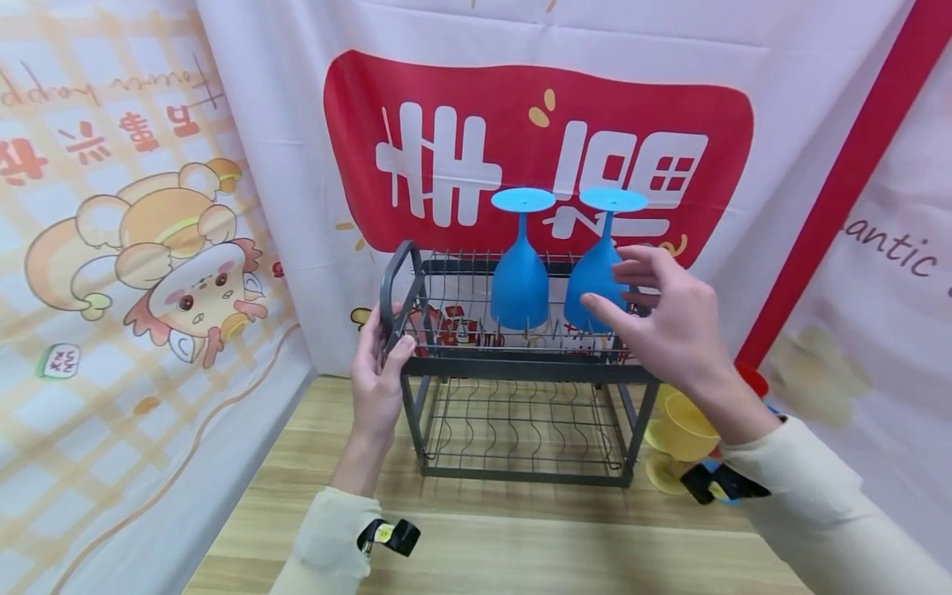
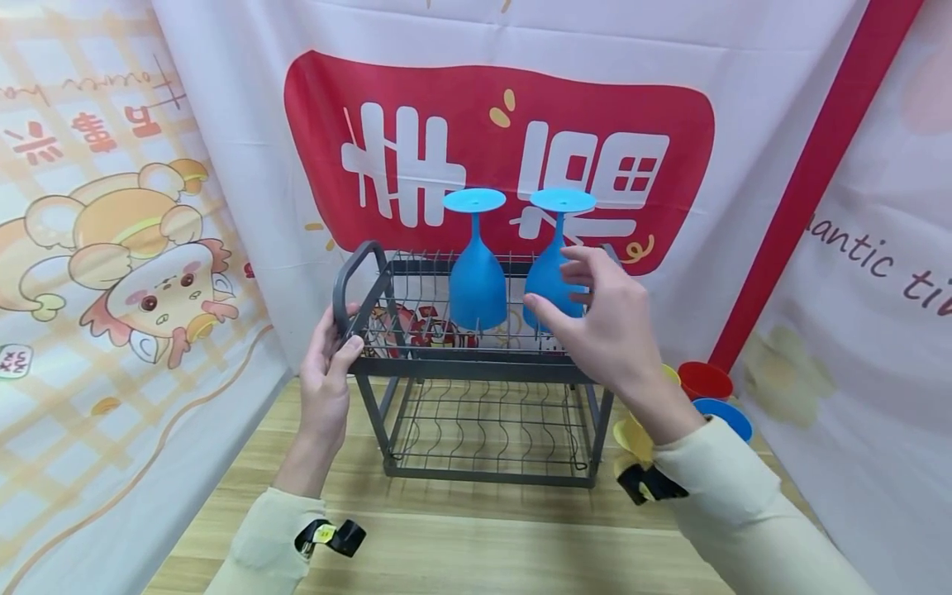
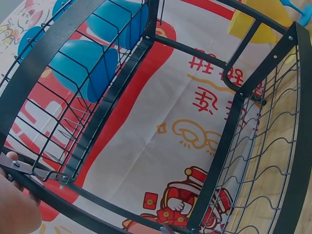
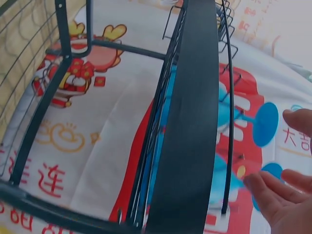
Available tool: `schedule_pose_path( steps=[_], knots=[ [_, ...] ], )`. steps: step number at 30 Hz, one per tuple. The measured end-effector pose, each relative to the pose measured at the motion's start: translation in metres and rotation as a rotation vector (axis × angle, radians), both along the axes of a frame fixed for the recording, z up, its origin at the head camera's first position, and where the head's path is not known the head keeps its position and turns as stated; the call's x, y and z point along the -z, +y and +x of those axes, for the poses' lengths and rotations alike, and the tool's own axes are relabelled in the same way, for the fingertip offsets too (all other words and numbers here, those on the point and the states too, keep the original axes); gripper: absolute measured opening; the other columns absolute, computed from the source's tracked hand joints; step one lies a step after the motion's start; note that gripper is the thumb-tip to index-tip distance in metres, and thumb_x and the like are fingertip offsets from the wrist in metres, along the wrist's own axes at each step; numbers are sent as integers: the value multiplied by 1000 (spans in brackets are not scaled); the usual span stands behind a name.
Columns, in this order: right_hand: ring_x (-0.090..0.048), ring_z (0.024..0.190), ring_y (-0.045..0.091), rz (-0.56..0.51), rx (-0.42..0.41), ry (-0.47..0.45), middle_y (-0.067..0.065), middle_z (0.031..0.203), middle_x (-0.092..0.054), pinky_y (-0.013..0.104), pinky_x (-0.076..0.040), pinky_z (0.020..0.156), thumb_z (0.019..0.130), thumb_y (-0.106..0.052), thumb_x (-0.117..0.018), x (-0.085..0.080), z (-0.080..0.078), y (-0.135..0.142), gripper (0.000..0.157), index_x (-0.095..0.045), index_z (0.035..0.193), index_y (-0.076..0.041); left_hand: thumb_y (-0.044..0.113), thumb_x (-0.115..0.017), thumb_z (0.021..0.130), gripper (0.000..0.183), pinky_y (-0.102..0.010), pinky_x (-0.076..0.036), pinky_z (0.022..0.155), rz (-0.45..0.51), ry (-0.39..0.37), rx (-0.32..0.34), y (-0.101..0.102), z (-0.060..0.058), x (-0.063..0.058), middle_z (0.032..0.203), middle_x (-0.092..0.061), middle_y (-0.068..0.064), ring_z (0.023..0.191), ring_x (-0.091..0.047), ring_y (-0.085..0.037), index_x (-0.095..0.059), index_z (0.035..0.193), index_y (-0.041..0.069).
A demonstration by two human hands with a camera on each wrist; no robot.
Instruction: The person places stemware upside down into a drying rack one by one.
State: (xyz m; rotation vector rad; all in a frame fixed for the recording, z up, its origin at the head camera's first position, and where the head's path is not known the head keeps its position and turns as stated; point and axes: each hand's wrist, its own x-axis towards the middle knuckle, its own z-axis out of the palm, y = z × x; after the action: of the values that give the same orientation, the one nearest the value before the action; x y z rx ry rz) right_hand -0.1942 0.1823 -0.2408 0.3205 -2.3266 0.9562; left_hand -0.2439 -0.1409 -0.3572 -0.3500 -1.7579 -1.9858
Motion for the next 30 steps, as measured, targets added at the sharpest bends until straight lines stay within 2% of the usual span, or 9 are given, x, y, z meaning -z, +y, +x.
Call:
schedule_pose_path(
  steps=[3,6,10,14,17,19,22,27,30],
  knots=[
    [-71,123,38,24,8,26,14,140,-69,55,-60,97,92,-40,-82,4,9,14,69,-54,150,-14,16,-61,106,58,-47,-37,127,-2,1,-4,-1,0,0,162,-52,-4,151,-47,-17,-45,159,33],
    [-70,122,38,39,20,33,14,140,-69,26,-60,95,90,-37,-85,8,16,28,71,-54,151,-17,17,-61,106,58,-48,-37,127,-2,1,-6,-1,1,-1,161,-52,-4,152,-47,-19,-45,159,32],
    [-69,122,36,22,33,27,14,140,-69,-4,-41,87,89,-32,-87,18,20,47,72,-55,151,-18,18,-61,106,58,-49,-37,126,-3,-4,-7,0,0,-1,161,-52,-5,152,-46,-22,-45,159,32],
    [-68,117,8,-19,57,-15,15,142,-68,-4,-43,85,91,-30,-85,32,24,66,71,-53,153,-18,17,-61,106,58,-48,-36,127,-3,-3,-1,0,0,-1,162,-51,-5,154,-45,-23,-44,160,32],
    [-57,109,-14,-44,83,-51,17,144,-66,-3,-44,83,92,-30,-84,45,27,81,72,-50,154,-18,16,-61,106,59,-48,-36,127,1,1,6,0,0,-1,163,-51,-7,154,-44,-25,-44,160,31],
    [-52,106,-16,-46,113,-77,18,145,-65,-3,-44,81,92,-32,-84,56,28,90,73,-49,155,-18,16,-61,105,59,-48,-36,127,5,0,10,0,0,-1,163,-50,-7,154,-43,-26,-44,160,31],
    [-58,110,-1,-41,162,-128,19,145,-64,-3,-42,80,92,-36,-83,71,30,102,75,-47,156,-17,16,-61,105,60,-47,-37,127,11,0,15,0,0,-1,163,-50,-7,155,-42,-28,-44,160,31],
    [-59,124,39,-46,219,-220,22,148,-61,-1,-38,78,93,-43,-80,99,31,118,82,-42,160,-15,15,-62,105,59,-47,-37,127,14,1,10,0,1,-1,162,-51,-7,154,-44,-27,-45,160,31],
    [-56,128,47,-80,243,-284,25,151,-57,1,-39,75,94,-47,-79,117,31,124,88,-37,163,-14,16,-62,105,59,-47,-37,127,11,-3,10,1,1,-1,162,-51,-6,153,-45,-24,-45,159,32]
  ],
)
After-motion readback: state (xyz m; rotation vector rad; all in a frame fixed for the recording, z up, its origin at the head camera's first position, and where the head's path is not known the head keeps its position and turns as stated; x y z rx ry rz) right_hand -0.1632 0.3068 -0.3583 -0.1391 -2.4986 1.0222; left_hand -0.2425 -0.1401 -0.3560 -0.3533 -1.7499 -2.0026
